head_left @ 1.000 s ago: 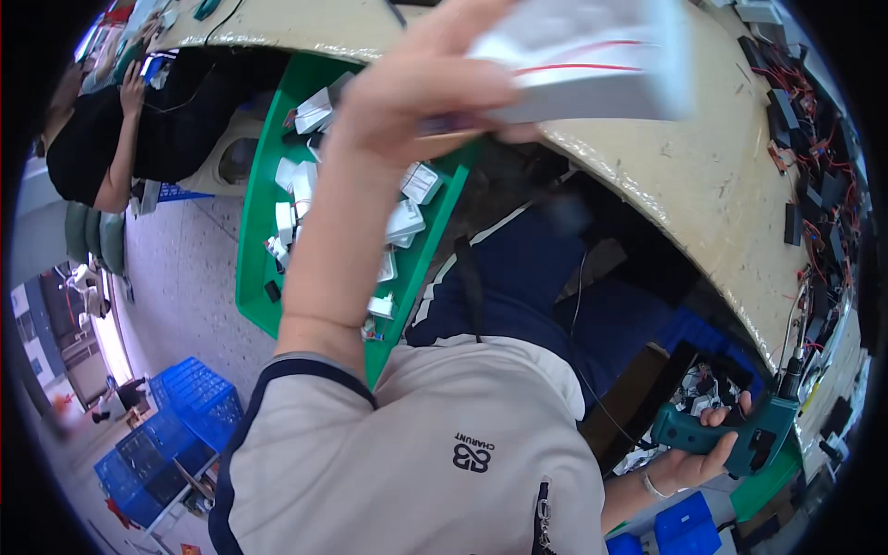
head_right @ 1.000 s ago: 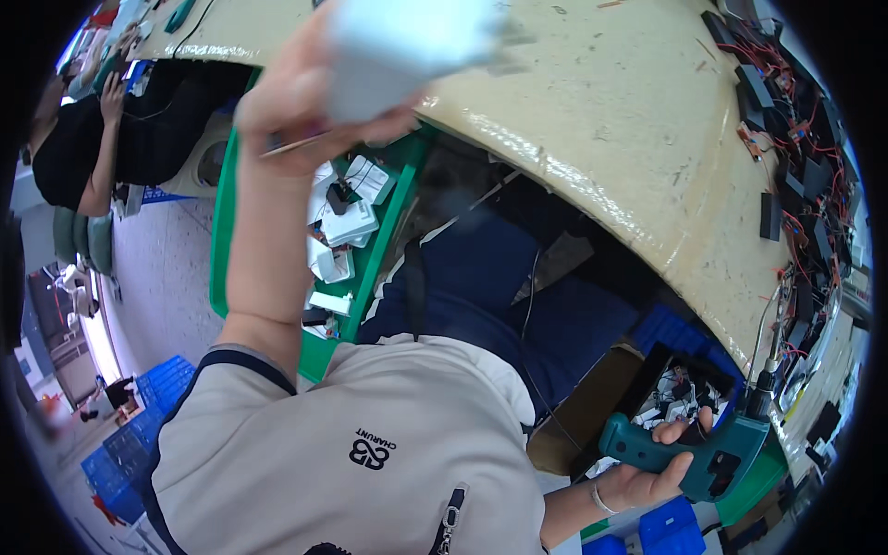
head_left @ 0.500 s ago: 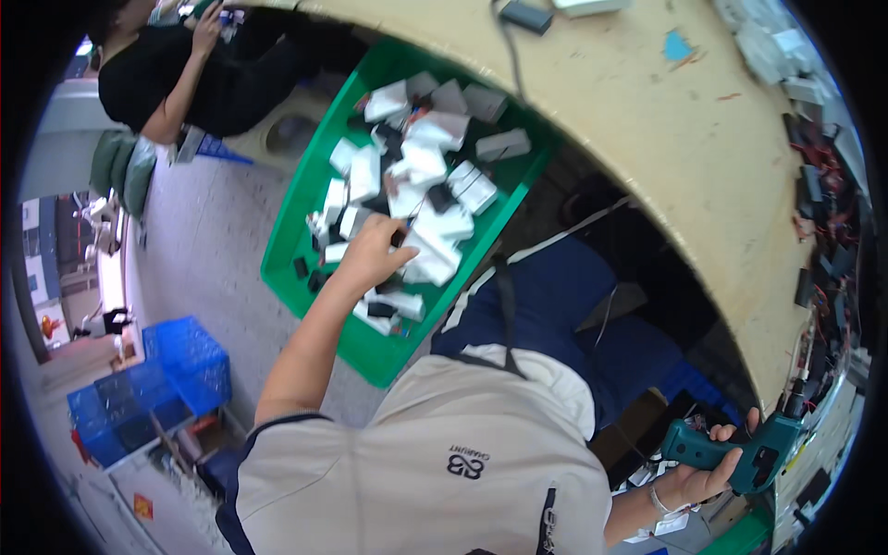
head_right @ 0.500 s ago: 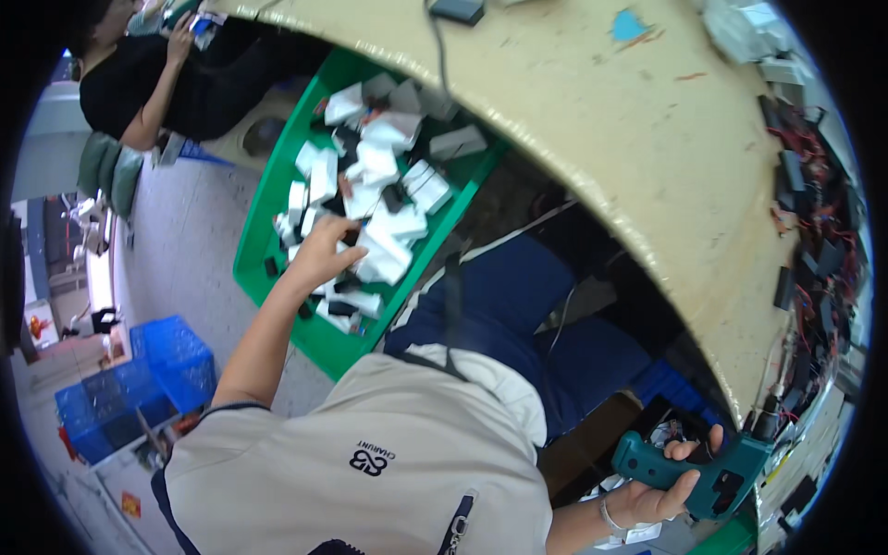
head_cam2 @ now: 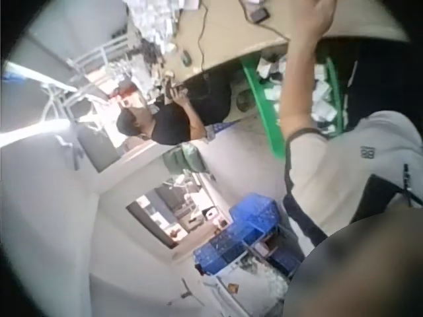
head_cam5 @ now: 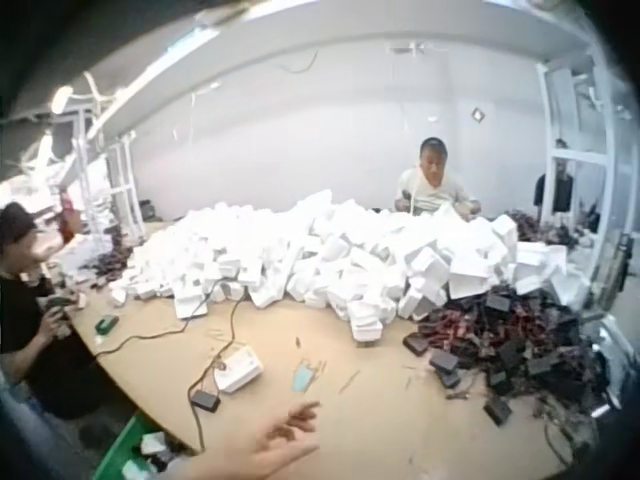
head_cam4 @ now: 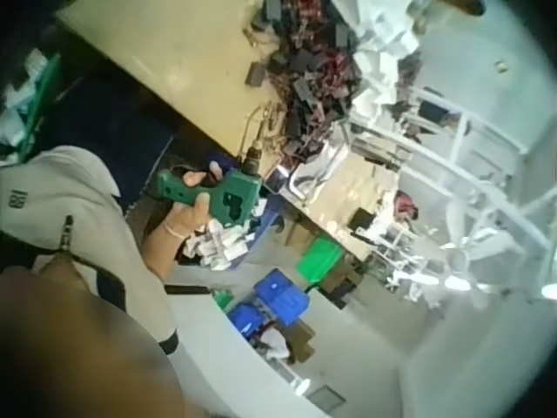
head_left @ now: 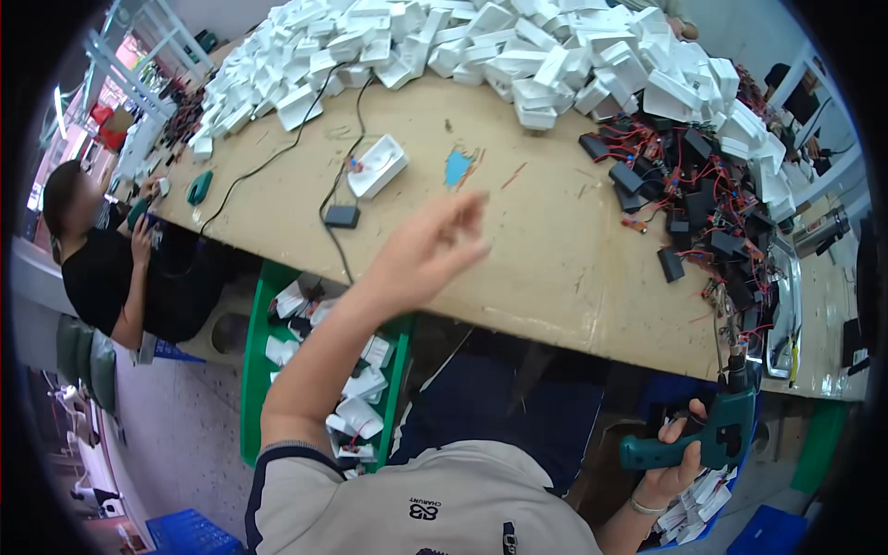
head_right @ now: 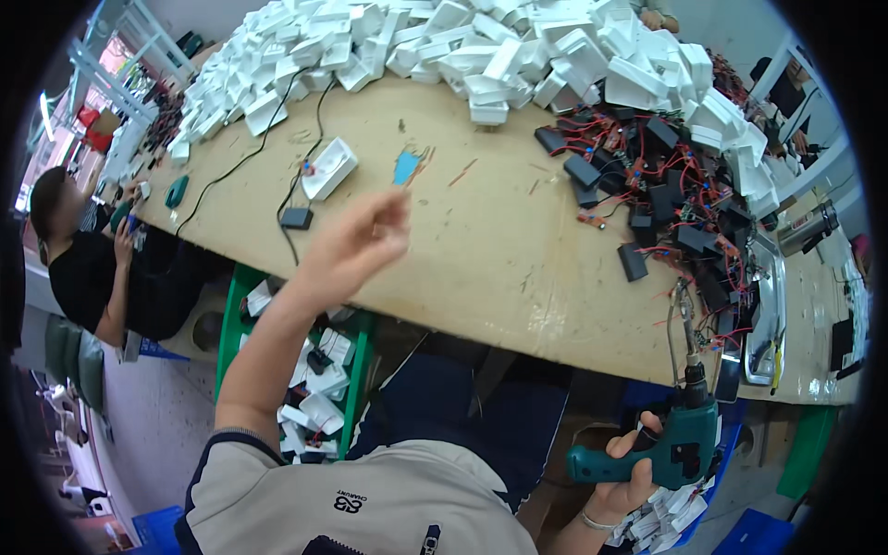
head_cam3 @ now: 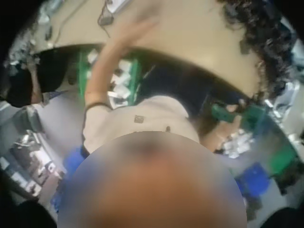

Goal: Assembling electronic components by connecting wires to plastic housings using a specialized handheld tool.

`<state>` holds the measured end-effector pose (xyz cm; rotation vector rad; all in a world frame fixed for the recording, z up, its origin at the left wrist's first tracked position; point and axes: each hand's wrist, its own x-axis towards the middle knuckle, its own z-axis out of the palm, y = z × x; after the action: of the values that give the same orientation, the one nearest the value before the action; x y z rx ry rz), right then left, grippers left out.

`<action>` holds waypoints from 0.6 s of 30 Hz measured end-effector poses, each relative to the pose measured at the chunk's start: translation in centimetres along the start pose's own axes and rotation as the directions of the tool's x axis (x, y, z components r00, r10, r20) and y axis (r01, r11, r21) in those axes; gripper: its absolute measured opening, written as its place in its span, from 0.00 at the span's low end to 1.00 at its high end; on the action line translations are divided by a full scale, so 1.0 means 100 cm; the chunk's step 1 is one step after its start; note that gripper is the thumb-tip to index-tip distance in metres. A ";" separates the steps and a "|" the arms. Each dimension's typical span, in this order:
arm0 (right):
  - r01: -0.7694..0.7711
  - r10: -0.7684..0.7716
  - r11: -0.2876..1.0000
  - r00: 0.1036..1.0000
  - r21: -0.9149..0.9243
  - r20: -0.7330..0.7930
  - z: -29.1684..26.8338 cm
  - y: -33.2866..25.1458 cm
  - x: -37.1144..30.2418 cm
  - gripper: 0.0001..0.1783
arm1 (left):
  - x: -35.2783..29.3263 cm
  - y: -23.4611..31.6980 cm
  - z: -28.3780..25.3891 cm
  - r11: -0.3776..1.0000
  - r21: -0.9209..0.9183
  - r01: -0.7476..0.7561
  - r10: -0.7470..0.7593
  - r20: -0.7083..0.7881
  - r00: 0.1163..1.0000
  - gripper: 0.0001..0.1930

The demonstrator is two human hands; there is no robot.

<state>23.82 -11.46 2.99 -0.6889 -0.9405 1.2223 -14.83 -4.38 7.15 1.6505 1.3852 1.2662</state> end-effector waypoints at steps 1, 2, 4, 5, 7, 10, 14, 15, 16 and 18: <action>0.013 -0.013 1.000 1.000 0.000 -0.008 -0.002 0.000 0.004 0.28 | 0.034 -0.003 0.003 0.993 0.068 -0.094 0.097 -0.046 0.994 0.24; 0.013 -0.013 1.000 0.999 -0.003 -0.029 -0.003 0.000 0.006 0.29 | 0.071 -0.007 0.006 0.992 0.096 -0.086 0.094 -0.083 0.992 0.24; 0.024 -0.025 1.000 0.997 -0.010 -0.066 0.002 0.001 0.014 0.30 | 0.142 -0.021 0.001 0.962 0.221 -0.162 0.208 -0.203 0.957 0.23; 0.031 -0.032 0.999 0.997 -0.010 -0.075 0.003 0.000 0.019 0.30 | 0.176 -0.032 -0.004 0.919 0.314 -0.237 0.326 -0.268 0.907 0.23; 0.006 -0.008 0.999 0.999 -0.054 -0.048 0.001 0.000 0.023 0.28 | 0.235 -0.038 -0.010 0.879 0.447 -0.168 0.312 -0.272 0.910 0.24; -0.003 -0.010 0.995 0.992 -0.099 -0.124 0.002 0.000 0.032 0.29 | 0.308 -0.057 -0.012 0.835 0.550 -0.028 0.174 -0.215 0.961 0.25; -0.018 -0.014 0.986 0.981 -0.165 -0.193 -0.002 0.002 0.046 0.30 | 0.368 -0.074 0.005 0.810 0.584 0.045 0.112 -0.229 0.967 0.29; -0.009 -0.025 0.985 0.980 -0.169 -0.197 -0.004 0.003 0.051 0.30 | 0.377 -0.076 0.012 0.814 0.580 0.034 0.120 -0.225 0.967 0.29; -0.011 -0.029 0.982 0.978 -0.190 -0.205 -0.005 0.003 0.054 0.30 | 0.382 -0.080 0.020 0.749 0.658 0.078 0.119 -0.249 0.961 0.29; -0.005 -0.037 0.979 0.979 -0.205 -0.202 -0.007 0.002 0.057 0.30 | 0.394 -0.103 0.021 0.681 0.705 0.198 0.032 -0.299 0.954 0.21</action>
<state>24.73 -5.86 3.75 -0.9501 -0.9042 1.0266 -17.11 36.36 7.78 1.9016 2.3545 0.9621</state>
